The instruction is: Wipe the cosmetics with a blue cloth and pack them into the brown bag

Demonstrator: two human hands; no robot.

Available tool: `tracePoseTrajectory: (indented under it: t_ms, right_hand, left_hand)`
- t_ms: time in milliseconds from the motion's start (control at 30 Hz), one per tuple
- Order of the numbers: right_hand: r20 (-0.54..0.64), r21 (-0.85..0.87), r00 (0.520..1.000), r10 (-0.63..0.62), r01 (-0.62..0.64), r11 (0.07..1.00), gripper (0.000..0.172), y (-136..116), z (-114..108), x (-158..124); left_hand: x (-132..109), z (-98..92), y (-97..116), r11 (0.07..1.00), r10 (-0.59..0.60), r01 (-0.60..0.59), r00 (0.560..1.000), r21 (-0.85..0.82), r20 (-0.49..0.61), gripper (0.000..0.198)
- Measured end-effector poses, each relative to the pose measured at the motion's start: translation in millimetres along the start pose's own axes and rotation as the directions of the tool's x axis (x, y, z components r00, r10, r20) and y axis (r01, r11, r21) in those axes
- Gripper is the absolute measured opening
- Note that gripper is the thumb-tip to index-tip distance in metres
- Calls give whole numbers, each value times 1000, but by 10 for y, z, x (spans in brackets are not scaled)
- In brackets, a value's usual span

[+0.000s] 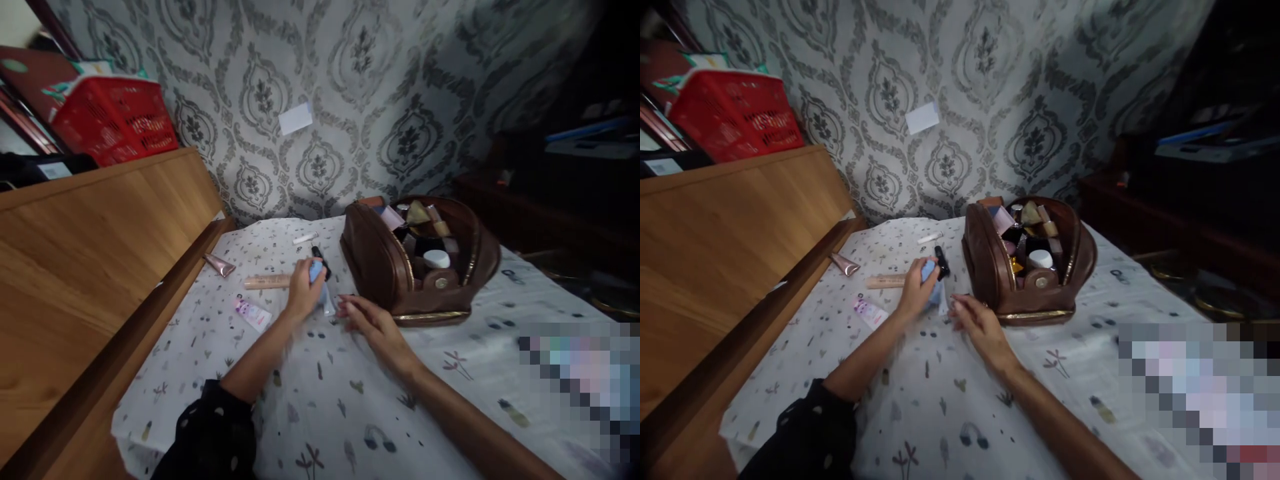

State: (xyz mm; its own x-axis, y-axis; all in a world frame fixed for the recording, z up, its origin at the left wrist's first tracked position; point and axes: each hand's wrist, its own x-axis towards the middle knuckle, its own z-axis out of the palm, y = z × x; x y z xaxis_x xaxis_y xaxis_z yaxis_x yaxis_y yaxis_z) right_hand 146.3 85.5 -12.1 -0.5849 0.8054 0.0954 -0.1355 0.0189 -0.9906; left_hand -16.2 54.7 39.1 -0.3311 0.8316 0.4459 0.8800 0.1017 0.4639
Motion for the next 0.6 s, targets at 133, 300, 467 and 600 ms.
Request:
tracePoseTrajectory:
  t_ms: [133, 300, 467, 600]
  right_hand:
    - [97, 358, 983, 158, -182, 916, 52, -121, 29, -23]
    - [177, 450, 961, 214, -272, 850, 46, -146, 48, -78]
    - [209, 425, 965, 157, -234, 874, 47, -113, 83, -103]
    - [225, 406, 967, 117, -202, 891, 49, -102, 95, -103]
  left_hand:
    - [-349, 3, 279, 917, 165, -174, 985, -359, -56, 20]
    - [-552, 15, 289, 926, 151, -160, 987, -343, -52, 16]
    - [-570, -33, 244, 943, 195, -204, 979, -263, -61, 16]
    - [-552, -64, 244, 939, 213, -225, 974, -262, -73, 19]
